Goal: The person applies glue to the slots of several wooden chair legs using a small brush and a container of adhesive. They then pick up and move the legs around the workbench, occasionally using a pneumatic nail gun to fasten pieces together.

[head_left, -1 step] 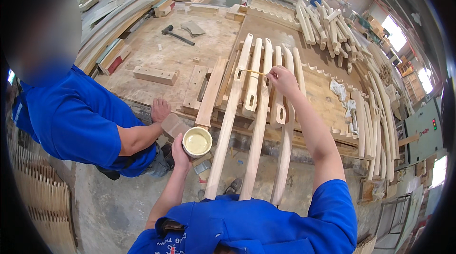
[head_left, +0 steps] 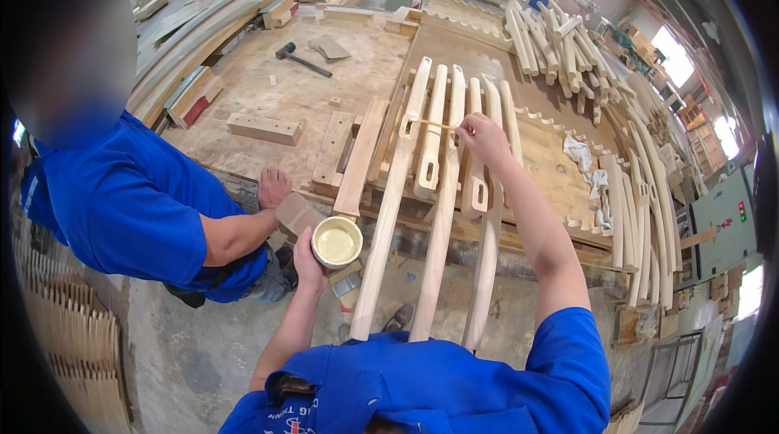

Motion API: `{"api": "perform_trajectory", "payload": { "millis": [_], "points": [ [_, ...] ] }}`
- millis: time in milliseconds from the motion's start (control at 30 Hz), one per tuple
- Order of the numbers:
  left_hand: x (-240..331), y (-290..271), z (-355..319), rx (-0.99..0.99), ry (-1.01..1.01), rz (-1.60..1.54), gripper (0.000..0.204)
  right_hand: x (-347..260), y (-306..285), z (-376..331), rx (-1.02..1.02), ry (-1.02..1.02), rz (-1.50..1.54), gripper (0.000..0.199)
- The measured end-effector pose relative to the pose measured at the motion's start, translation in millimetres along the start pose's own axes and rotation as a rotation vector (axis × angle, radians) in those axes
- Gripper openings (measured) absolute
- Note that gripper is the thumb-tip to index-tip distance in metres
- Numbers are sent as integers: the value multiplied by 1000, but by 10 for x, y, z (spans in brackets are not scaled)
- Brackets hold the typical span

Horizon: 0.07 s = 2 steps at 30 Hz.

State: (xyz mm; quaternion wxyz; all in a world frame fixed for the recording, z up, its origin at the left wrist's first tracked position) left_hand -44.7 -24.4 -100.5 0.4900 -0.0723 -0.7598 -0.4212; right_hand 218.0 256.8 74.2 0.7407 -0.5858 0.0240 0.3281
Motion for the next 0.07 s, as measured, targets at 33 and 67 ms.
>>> {"api": "perform_trajectory", "payload": {
  "millis": [33, 67],
  "points": [
    [-3, -11, 3, 4, 9, -3, 24, -1, 14, -45, -2, -5, 13, 17],
    [-8, -21, 7, 8, 19, -6, 25, -5, 25, -51, -5, -6, 12, 17]
  ]
}}
Point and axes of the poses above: each hand's wrist, its own z-axis towards the middle knuckle, its own y-axis out of the palm, x = y × z, the point moved 5 cm from there along z, towards the middle knuckle, and after that the axes turned 10 degrees about y, right-handed, at the moved point
